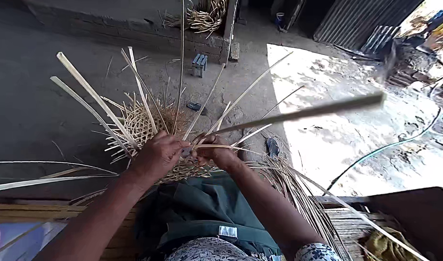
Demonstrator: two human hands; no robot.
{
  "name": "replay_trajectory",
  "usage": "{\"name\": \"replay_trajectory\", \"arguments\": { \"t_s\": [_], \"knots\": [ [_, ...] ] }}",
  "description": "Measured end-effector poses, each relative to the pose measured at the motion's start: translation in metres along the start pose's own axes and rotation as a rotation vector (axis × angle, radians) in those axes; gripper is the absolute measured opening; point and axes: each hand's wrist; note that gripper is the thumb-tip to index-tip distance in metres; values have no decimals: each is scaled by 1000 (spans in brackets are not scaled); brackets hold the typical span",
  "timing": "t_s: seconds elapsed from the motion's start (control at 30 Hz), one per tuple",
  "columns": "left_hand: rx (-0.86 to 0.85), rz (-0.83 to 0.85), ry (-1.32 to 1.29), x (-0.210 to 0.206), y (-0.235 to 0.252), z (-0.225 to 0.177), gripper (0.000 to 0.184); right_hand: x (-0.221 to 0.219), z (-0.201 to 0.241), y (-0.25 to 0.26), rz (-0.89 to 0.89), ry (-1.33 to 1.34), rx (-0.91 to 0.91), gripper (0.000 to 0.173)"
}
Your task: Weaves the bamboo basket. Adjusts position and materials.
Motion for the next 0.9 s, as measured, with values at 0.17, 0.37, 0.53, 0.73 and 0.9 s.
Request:
{"name": "replay_trajectory", "arguments": {
  "t_s": [0.17, 0.37, 0.53, 0.73, 0.9],
  "knots": [
    [89, 55, 69, 7, 3, -9, 19, -8, -4, -1, -198, 226, 79, 7],
    [690, 228, -553, 27, 14, 4, 47, -14, -13, -8, -220, -232, 335, 8],
    [719, 119, -627, 17, 12, 3, 22, -18, -35, -7, -211, -554, 636, 22],
    [372, -55, -427, 9, -6, -2, 20, -23, -30, -15, -271, -780, 607, 35],
    [70, -212, 118, -1, -1, -11, 42, -28, -12, -19, -165, -859, 442, 40]
  ]
}}
Point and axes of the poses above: each hand's wrist, its own y-axis towards the middle knuckle, its own x-axis out of the back of the hand, z = x × y, and after that the axes turned 2 degrees about z, right-handed
